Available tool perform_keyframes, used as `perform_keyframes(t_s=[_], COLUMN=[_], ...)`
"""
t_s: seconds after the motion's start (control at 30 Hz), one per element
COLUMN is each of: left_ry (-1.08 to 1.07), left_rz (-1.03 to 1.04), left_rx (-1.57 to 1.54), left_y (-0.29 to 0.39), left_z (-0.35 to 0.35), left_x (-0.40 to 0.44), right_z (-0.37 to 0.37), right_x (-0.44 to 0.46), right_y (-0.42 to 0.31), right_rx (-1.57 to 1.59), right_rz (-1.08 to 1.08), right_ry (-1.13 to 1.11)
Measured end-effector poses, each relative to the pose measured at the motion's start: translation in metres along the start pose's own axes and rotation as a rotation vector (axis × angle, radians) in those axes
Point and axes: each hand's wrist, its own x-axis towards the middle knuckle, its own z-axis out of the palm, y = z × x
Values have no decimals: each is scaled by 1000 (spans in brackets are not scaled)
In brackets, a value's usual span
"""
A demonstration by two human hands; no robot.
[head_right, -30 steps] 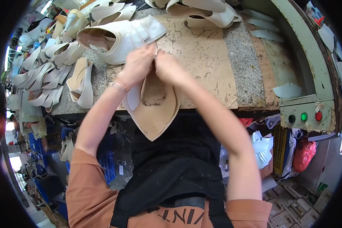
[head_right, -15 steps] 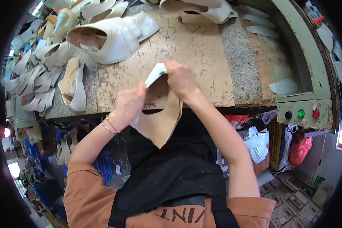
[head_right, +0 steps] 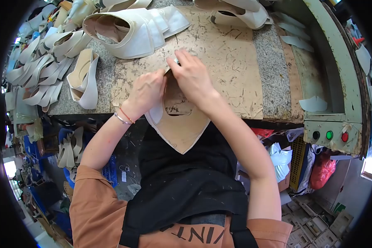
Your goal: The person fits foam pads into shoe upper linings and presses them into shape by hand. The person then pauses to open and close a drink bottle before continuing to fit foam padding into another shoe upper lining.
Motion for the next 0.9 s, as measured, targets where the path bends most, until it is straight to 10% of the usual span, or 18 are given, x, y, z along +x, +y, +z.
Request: perform_keyframes(t_s=[0.1,0.27,0.33,0.4,0.53,0.63,0.73,0.83,0.9], left_ry=[-16,-53,155,-129,-593,-97,-104,-347,-218], left_rz=[15,-127,-6,-256,8,-441,-211,-286,-31], left_rx=[90,13,-269,-928,-1635,-2142,-1454,-1777,-1431], left_y=[3,1,-22,11,18,17,30,55,52], left_z=[-6,-19,-10,-23,-21,5,-34,-107,-120], left_x=[-4,-49,-52,-57,-85,-62,-5,35,66], right_z=[5,7,4,1,-82,-141,-180,-159,-126], right_x=[13,-10,-47,-59,-58,-44,-29,-20,-24], right_y=[8,32,21,9,31,11,6,9,7], right_rx=[77,422,338,529,1391,1739,1451,1131,1243], right_rz=[83,226,234,350,512,207,278,203,262], right_ry=[-261,-5,21,-31,-604,-50,67,-306,-269])
